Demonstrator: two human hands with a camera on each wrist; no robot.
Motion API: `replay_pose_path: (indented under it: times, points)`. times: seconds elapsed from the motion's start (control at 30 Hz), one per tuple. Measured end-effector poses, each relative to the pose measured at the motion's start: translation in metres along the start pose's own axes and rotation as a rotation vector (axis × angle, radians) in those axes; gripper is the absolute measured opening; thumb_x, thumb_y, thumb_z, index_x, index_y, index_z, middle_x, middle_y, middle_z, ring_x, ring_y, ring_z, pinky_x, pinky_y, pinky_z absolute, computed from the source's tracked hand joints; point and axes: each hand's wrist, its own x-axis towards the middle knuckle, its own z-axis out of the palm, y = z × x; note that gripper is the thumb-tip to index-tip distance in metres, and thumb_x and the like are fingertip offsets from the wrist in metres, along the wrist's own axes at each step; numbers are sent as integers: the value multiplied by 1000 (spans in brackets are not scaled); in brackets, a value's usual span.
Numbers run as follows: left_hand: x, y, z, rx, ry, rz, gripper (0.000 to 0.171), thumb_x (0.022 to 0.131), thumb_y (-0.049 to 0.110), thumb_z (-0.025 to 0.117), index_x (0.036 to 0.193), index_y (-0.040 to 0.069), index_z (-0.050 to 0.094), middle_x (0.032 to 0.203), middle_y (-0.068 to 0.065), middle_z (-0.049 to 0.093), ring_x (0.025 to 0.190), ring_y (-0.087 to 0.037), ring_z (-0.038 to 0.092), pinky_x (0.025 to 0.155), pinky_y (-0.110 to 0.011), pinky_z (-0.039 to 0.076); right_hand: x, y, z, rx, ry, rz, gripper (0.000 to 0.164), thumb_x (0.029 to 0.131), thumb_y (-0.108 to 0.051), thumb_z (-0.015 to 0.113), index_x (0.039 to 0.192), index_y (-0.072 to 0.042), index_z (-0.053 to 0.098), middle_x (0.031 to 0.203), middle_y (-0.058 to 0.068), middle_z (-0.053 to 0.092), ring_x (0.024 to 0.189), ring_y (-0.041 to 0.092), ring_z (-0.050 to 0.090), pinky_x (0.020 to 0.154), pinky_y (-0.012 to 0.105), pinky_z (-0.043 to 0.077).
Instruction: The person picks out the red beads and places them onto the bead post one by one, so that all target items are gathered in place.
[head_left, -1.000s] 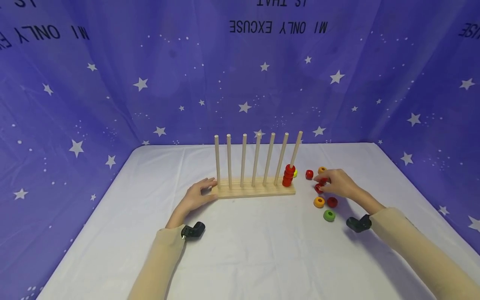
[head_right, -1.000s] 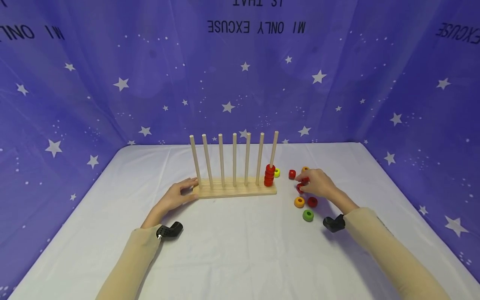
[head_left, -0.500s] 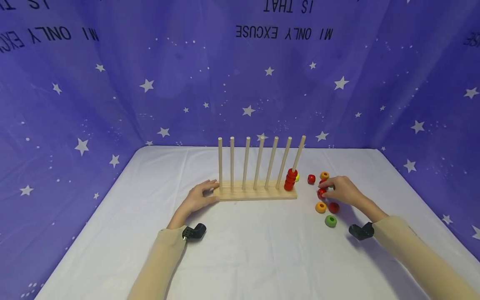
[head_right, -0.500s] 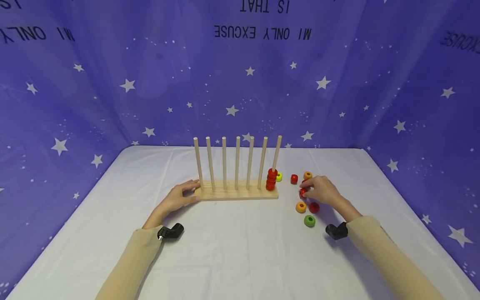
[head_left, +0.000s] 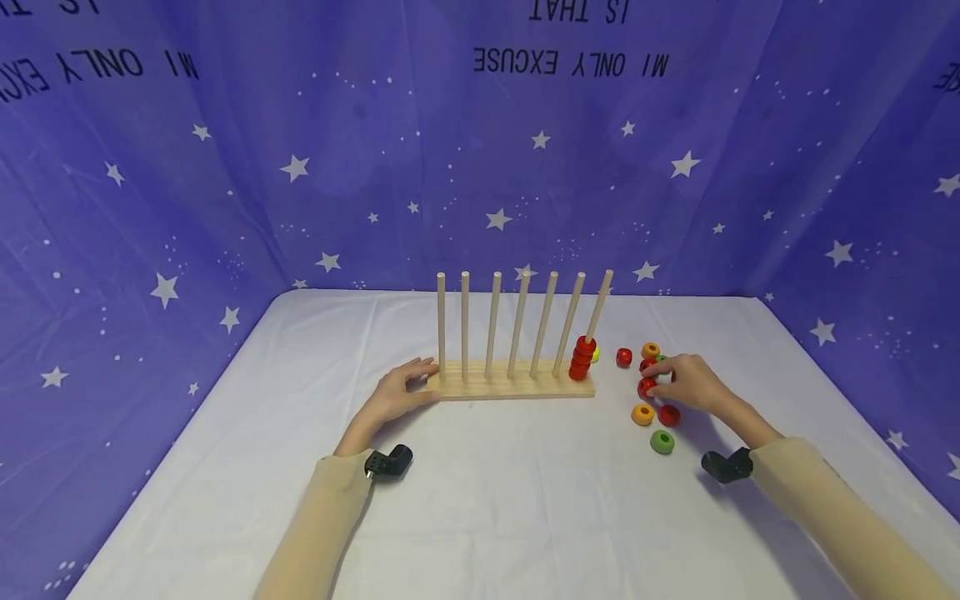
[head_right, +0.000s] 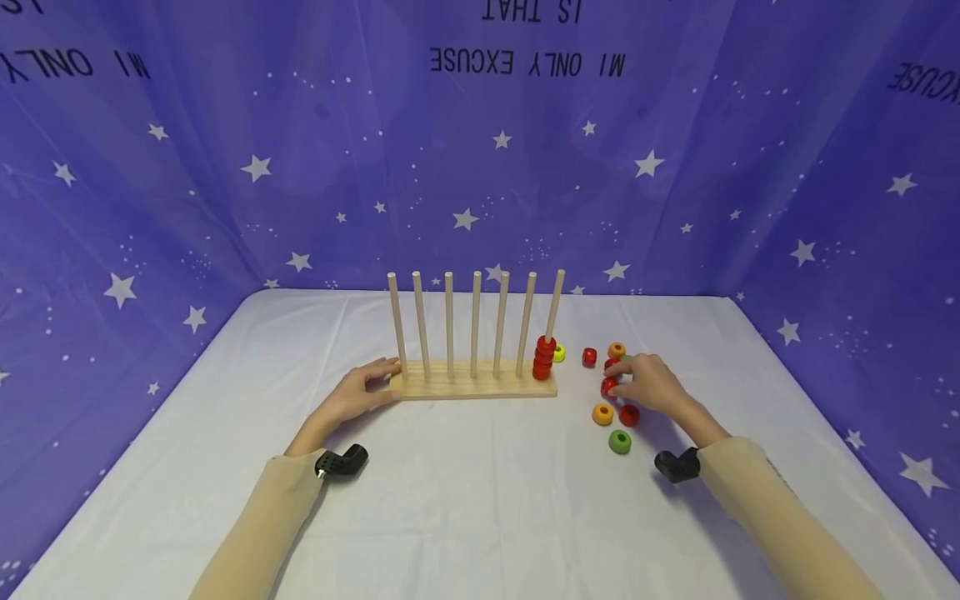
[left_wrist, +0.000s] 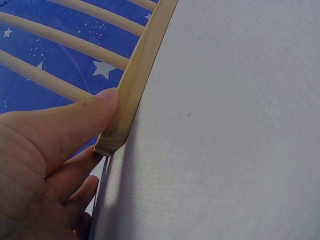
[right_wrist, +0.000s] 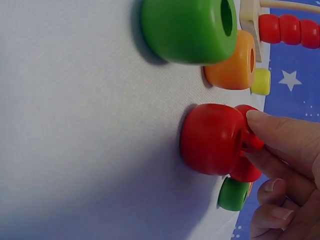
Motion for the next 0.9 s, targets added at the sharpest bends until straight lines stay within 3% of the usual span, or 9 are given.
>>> replay_pose_path:
  times: [0.9]
  points:
    - [0, 1, -1, 21, 6, 2, 53, 81, 19, 71, 129, 3, 55, 145, -16, 44, 140, -40, 29, 115, -58, 21, -6, -1, 2, -4, -60, 48, 31, 80, -15, 71, 105, 2, 68, 96, 17, 67, 65, 14, 44, 51, 20, 36]
